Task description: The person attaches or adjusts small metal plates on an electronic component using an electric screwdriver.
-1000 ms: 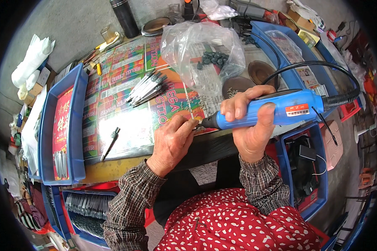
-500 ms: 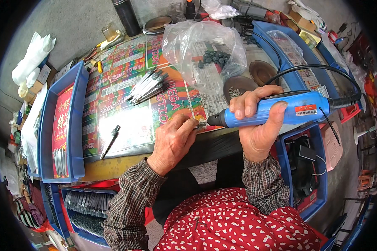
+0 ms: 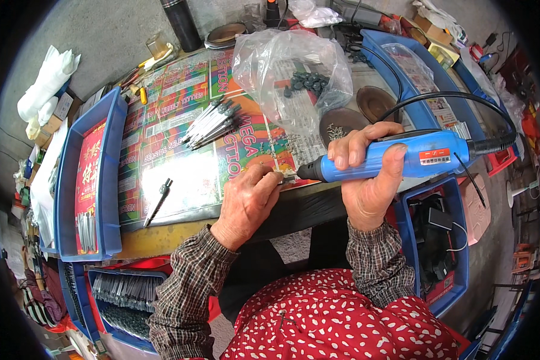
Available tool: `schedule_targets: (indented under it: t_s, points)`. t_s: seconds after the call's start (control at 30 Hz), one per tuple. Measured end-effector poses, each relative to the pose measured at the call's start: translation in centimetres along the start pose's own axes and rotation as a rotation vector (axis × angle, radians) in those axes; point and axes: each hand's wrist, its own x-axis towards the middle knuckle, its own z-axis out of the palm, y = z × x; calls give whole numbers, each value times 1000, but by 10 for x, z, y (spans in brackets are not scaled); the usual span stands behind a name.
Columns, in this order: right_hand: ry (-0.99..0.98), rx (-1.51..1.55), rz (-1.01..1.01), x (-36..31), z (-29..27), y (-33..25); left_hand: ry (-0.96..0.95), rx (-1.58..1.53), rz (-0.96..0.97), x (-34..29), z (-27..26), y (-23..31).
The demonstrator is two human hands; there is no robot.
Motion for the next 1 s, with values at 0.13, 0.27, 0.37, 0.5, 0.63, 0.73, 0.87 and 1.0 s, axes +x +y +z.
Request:
schedule_targets:
  t_s: [0.13, 0.27, 0.37, 0.5, 0.63, 0.73, 0.87, 1.0]
  points:
    - [-3, 4, 5, -1, 1, -1, 12, -3, 9, 0, -2, 3]
    - [-13, 2, 3, 0, 0, -2, -2, -19, -37, -2, -1, 2]
    - [-12, -4, 9, 0, 1, -2, 23, 9, -27, -1, -3, 5]
    - [3, 5, 11, 0, 1, -3, 22, 42, -18, 0, -3, 6]
    - [0, 18, 2, 0, -1, -3, 7, 81, 3, -1, -2, 5]
    - [11, 19, 1, 0, -2, -3, 2, 85, 18, -1, -3, 5]
    - [9, 13, 0, 0, -2, -3, 49, 94, 55, -3, -2, 3]
    - [26, 15, -8, 0, -2, -3, 79, 102, 68, -4, -2, 4]
